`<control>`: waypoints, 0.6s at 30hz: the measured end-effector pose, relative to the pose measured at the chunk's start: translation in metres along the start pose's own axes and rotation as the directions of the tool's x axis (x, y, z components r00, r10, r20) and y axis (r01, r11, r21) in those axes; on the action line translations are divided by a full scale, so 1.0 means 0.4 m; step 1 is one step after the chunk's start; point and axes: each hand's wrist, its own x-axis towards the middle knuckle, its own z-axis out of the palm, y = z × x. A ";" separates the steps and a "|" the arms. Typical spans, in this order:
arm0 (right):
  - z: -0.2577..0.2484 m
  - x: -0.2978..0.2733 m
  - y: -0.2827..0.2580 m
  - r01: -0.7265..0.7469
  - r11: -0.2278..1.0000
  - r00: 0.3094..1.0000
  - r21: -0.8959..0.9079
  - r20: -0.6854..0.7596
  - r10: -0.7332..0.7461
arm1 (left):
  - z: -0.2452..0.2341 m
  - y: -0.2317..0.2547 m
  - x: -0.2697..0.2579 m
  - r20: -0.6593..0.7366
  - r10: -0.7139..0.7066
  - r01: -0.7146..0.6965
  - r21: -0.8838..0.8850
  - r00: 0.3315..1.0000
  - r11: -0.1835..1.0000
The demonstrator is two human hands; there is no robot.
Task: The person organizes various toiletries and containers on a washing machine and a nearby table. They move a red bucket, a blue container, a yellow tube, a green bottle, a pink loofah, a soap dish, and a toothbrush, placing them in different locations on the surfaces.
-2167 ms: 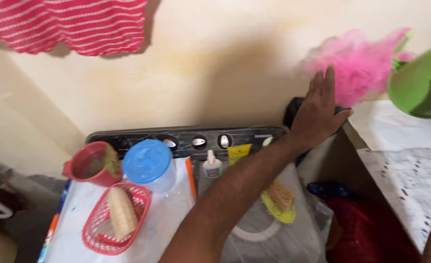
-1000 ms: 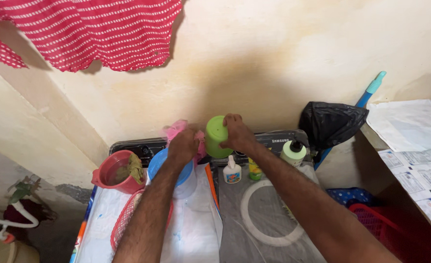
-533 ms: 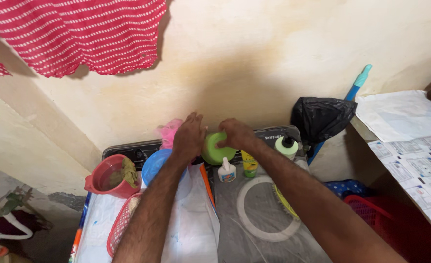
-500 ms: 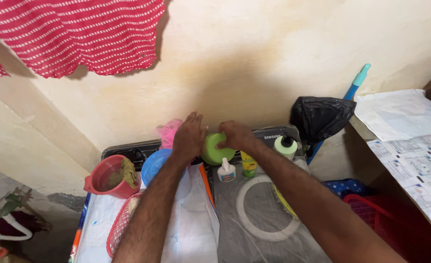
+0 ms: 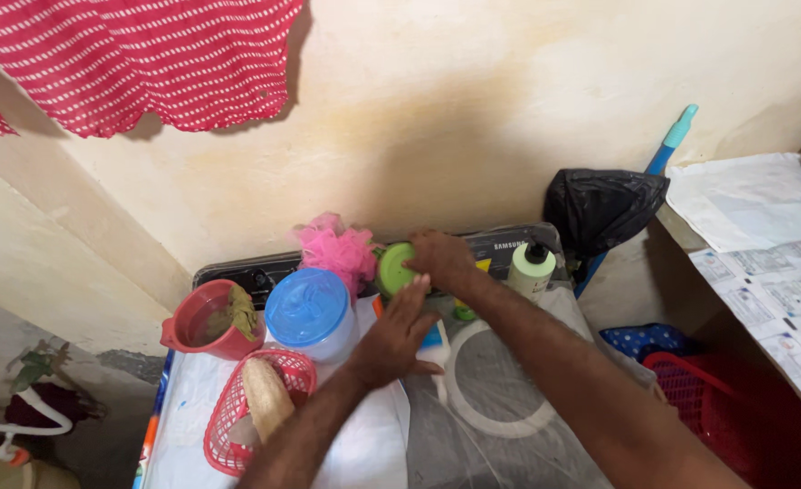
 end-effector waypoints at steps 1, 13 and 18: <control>0.003 -0.001 -0.015 -0.050 0.999 0.998 0.000 0.046 0.050 | 0.015 0.016 -0.026 0.077 -0.023 0.020 0.043 0.997 0.999; 0.015 0.019 -0.067 0.071 0.996 0.997 -0.046 -0.013 -0.071 | 0.181 0.011 -0.119 0.421 0.025 -0.015 -0.026 0.907 1.000; 0.005 0.015 -0.073 0.088 0.989 0.996 -0.119 0.027 -0.086 | 0.198 0.030 -0.076 0.405 -0.064 0.070 -0.002 0.912 0.998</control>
